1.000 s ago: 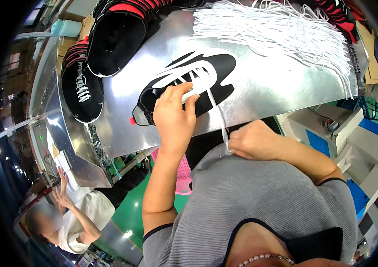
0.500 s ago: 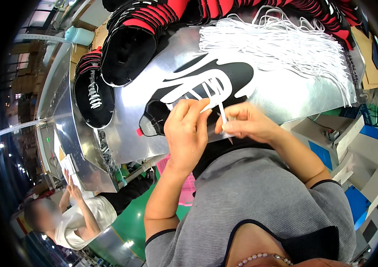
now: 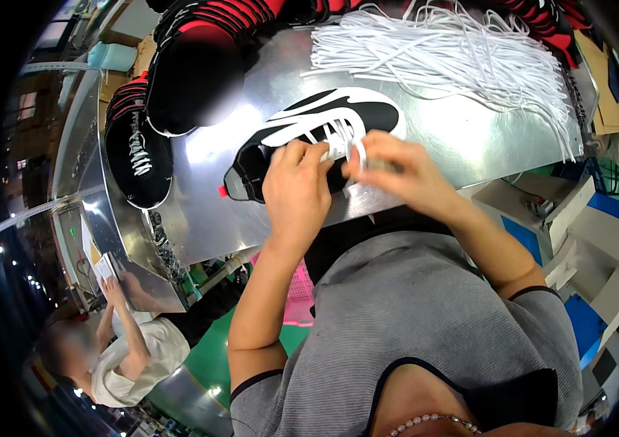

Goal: The person laces a black and white shoe by threading white laces through the eyelets on a metal workbench and occasionally uses a pen to mark the shoe tongue.

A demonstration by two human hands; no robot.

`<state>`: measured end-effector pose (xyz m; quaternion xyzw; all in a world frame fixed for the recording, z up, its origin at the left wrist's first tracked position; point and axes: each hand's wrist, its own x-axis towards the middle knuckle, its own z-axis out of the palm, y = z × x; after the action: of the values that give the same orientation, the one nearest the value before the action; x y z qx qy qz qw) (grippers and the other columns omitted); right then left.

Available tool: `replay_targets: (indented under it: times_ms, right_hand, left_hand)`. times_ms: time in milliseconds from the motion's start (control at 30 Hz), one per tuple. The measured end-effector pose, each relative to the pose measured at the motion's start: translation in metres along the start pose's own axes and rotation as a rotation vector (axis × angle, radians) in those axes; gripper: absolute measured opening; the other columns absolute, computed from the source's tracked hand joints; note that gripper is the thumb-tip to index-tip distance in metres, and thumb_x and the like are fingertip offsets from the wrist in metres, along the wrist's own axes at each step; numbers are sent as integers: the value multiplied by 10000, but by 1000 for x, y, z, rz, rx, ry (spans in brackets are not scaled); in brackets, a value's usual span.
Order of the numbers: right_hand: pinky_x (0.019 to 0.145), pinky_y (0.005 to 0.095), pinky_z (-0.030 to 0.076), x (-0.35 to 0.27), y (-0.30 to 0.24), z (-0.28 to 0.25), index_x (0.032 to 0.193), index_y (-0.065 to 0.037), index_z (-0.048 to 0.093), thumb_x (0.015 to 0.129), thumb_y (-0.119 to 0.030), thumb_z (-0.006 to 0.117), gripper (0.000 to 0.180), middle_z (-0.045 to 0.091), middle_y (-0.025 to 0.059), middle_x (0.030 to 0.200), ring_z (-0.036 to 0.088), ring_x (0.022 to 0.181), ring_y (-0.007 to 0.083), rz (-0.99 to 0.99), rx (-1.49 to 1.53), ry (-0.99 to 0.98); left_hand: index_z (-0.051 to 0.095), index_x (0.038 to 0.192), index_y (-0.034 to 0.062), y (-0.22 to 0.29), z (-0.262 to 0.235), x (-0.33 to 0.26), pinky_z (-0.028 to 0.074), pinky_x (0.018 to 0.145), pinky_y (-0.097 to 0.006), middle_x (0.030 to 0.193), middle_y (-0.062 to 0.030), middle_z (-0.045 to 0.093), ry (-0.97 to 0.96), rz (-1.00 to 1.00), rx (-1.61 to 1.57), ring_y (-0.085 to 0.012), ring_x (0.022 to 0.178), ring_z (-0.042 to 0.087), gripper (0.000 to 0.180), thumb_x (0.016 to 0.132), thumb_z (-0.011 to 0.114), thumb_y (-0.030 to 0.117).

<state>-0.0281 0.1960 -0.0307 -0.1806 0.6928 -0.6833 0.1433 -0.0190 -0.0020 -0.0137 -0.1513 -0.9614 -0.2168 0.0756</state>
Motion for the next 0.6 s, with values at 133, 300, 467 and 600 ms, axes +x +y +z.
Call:
replay_targets:
  times_ms: [133, 300, 467, 600]
  right_hand:
    - [676, 225, 436, 26, 20, -1, 1052, 6, 705, 896, -67, 701, 172, 632, 20, 881, 561, 765, 80, 18, 40, 166]
    - [589, 312, 429, 37, 32, 7, 983, 0, 658, 849, -36, 709, 148, 603, 81, 823, 539, 644, 192, -229, -181, 269]
    - [606, 293, 462, 37, 37, 11, 1015, -7, 640, 846, -34, 711, 186, 619, 82, 847, 583, 678, 214, -283, -263, 335]
    - [663, 294, 503, 21, 13, 8, 1030, -4, 592, 884, -58, 690, 184, 647, 104, 870, 647, 741, 230, -34, -160, 312]
  left_hand:
    - [705, 1021, 59, 3, -4, 8, 482, 750, -407, 880, -100, 604, -88, -66, -29, -307, 862, 588, 190, 835, 686, 89]
    - [708, 1021, 71, -4, -8, 9, 487, 788, -407, 928, -96, 643, -126, -122, -151, -302, 894, 594, 239, 808, 738, 176]
    - [709, 929, 89, -3, 4, 12, 507, 762, -386, 878, -64, 669, -14, -140, -81, -283, 849, 615, 241, 739, 798, 208]
    - [703, 883, 96, -4, 8, 13, 505, 715, -375, 850, -55, 674, 28, -115, -33, -278, 818, 627, 211, 731, 805, 200]
